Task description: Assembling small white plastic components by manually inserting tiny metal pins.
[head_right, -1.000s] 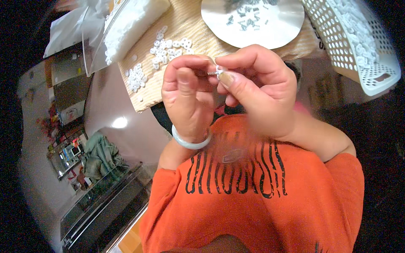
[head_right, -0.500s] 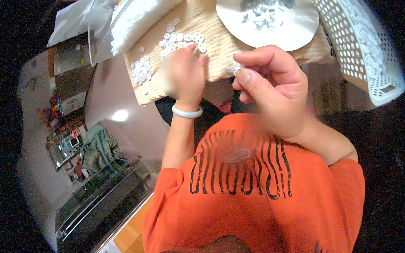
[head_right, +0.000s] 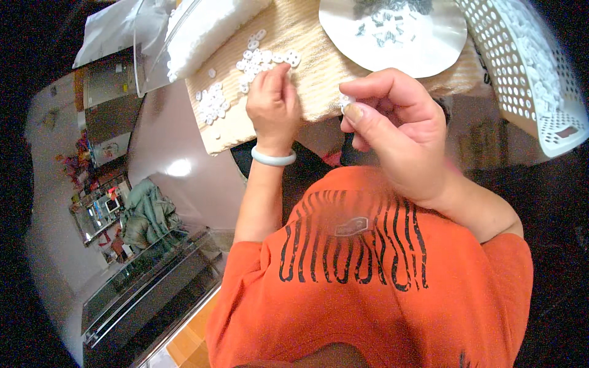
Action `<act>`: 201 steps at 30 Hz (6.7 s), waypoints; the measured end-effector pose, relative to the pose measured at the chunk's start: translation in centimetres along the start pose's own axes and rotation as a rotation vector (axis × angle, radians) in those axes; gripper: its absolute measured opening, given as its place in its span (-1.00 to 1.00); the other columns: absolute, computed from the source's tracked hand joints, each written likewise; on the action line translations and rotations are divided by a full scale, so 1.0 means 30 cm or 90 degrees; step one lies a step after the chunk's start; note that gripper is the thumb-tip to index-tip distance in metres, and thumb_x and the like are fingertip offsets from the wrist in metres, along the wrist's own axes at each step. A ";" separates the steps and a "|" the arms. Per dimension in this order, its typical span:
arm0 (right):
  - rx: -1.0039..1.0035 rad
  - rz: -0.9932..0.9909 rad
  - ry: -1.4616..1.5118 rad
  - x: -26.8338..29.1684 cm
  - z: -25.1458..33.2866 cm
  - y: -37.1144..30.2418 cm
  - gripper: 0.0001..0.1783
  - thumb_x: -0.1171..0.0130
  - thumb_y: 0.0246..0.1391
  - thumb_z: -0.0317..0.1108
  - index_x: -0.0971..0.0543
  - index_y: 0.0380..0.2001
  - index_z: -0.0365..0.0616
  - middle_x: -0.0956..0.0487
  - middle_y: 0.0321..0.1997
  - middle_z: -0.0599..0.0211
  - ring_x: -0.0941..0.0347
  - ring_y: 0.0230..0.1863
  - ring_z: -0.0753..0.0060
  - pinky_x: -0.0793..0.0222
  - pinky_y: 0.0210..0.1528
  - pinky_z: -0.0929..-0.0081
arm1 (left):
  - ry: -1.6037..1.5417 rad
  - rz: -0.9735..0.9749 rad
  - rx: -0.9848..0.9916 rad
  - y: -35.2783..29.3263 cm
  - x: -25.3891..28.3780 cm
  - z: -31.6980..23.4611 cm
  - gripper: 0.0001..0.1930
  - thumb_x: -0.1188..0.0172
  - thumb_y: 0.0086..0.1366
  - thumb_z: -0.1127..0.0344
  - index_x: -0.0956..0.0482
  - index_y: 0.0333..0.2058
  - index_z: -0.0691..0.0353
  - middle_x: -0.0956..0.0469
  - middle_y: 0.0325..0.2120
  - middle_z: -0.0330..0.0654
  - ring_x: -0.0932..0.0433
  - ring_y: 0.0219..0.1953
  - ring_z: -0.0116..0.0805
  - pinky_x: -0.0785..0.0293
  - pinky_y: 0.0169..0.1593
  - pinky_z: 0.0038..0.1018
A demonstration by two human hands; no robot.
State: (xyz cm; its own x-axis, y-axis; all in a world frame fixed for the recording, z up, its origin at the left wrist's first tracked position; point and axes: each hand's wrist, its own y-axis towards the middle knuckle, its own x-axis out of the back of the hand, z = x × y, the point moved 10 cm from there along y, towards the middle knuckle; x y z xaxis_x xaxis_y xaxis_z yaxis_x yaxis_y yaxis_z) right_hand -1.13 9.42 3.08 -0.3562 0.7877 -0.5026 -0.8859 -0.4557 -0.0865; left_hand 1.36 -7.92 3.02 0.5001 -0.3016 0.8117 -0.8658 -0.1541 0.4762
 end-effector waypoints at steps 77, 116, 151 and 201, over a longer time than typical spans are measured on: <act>-0.093 0.097 0.078 -0.074 -0.035 -0.025 -0.63 -0.01 0.03 -0.54 -0.26 -0.05 -0.21 -0.48 -0.45 0.43 -0.40 -0.44 0.71 -0.26 -0.45 0.79 | -0.735 0.048 0.252 -0.091 0.084 -0.208 -0.81 -0.08 0.19 0.55 -0.50 -0.20 0.41 -0.48 -0.43 -0.16 -0.46 -0.50 -0.52 -0.40 -0.42 -0.66; 0.064 0.230 -0.071 -0.108 -0.030 0.008 -0.71 -0.20 -0.12 -0.61 -0.51 -0.22 -0.32 -0.50 -0.32 0.35 -0.44 -0.36 0.65 -0.39 -0.31 0.72 | -0.751 0.192 0.352 -0.123 0.014 -0.158 -0.82 0.05 0.27 0.39 -0.40 -0.48 0.34 -0.37 -0.69 -0.25 -0.27 -0.64 -0.54 -0.21 -0.54 -0.60; 0.287 0.228 -0.229 -0.111 0.032 -0.040 -0.79 -0.29 -0.20 -0.51 -0.50 -0.43 -0.30 -0.48 -0.53 0.32 -0.40 -0.54 0.56 -0.28 -0.51 0.66 | -0.546 0.103 0.186 -0.162 0.066 -0.232 -0.73 0.17 0.30 0.29 -0.42 -0.42 0.37 -0.39 -0.56 -0.23 -0.29 -0.55 -0.54 -0.24 -0.47 -0.59; 0.095 0.454 -0.729 -0.190 -0.220 -0.033 -0.79 -0.19 -0.15 -0.37 -0.42 -0.44 -0.22 -0.46 -0.49 0.13 -0.43 -0.38 0.06 -0.33 -0.35 0.24 | 0.008 -0.032 0.017 -0.033 0.091 0.036 -0.82 -0.22 0.03 0.41 -0.53 -0.34 0.28 -0.46 -0.33 -0.03 -0.48 -0.42 -0.18 -0.42 -0.31 -0.39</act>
State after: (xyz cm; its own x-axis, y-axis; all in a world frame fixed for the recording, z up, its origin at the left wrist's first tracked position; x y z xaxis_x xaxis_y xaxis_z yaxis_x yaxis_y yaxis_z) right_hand 3.75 2.65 0.35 -0.7277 0.3337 0.5992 -0.4033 -0.9149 0.0198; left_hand 3.55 -9.60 4.40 0.5432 -0.2805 0.7914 -0.8395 -0.1932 0.5078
